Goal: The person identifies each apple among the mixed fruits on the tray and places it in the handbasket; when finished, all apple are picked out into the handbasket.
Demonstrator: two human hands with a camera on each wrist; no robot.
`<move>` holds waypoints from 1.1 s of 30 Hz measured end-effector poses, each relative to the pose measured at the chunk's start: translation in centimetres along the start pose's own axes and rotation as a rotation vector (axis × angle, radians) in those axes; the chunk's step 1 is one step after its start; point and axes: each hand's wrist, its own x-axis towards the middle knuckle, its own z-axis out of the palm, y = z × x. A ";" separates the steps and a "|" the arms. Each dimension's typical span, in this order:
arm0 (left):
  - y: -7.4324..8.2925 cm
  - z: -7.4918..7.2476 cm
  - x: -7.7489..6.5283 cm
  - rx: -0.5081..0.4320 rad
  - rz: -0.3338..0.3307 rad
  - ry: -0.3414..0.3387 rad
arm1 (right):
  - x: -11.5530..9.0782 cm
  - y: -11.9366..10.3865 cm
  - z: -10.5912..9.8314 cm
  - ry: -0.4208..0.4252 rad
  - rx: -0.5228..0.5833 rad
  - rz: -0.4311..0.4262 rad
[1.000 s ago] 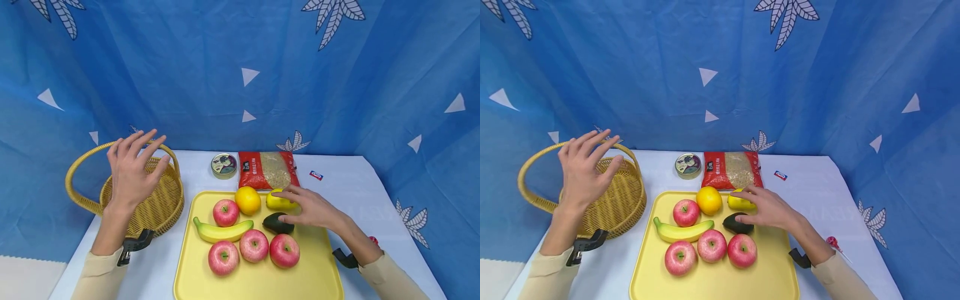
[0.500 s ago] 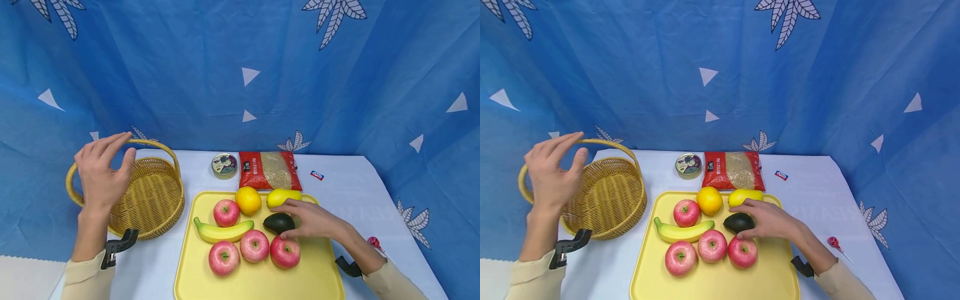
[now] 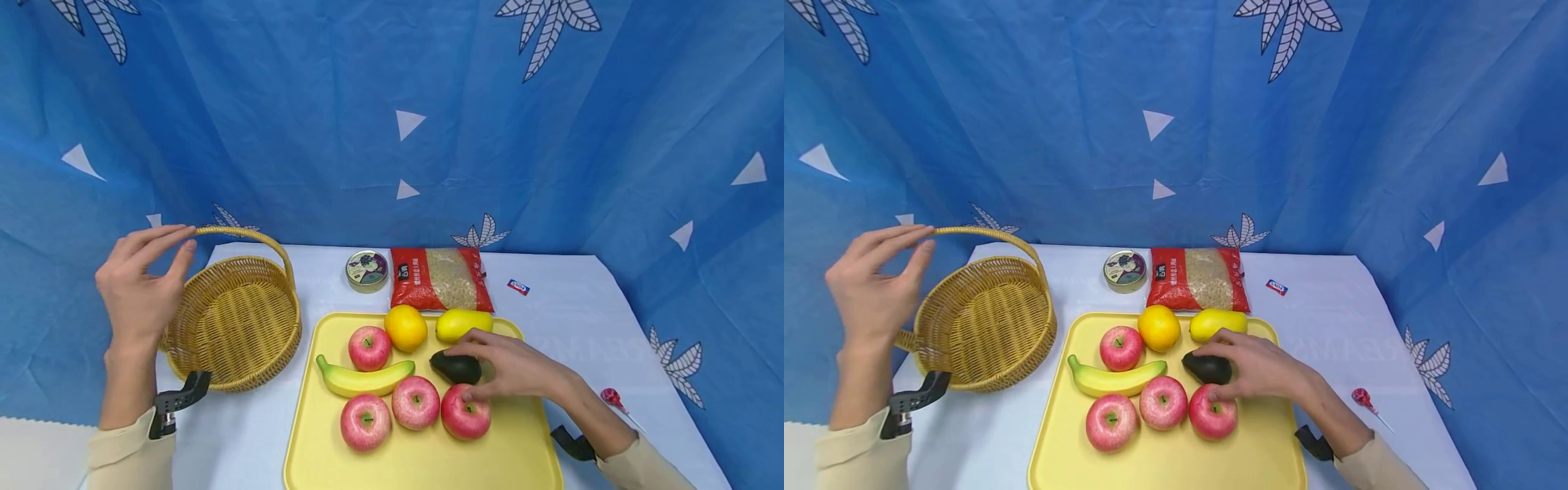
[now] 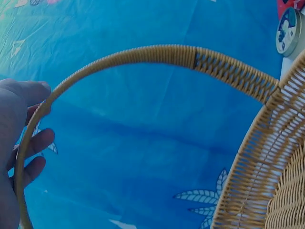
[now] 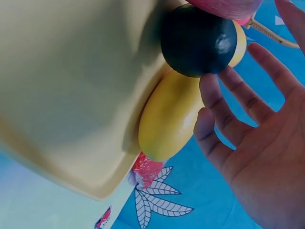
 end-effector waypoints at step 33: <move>-3.8 -2.7 -1.2 -0.400 -0.162 -0.025 | -1.8 -1.8 0.8 -0.184 -0.010 -0.050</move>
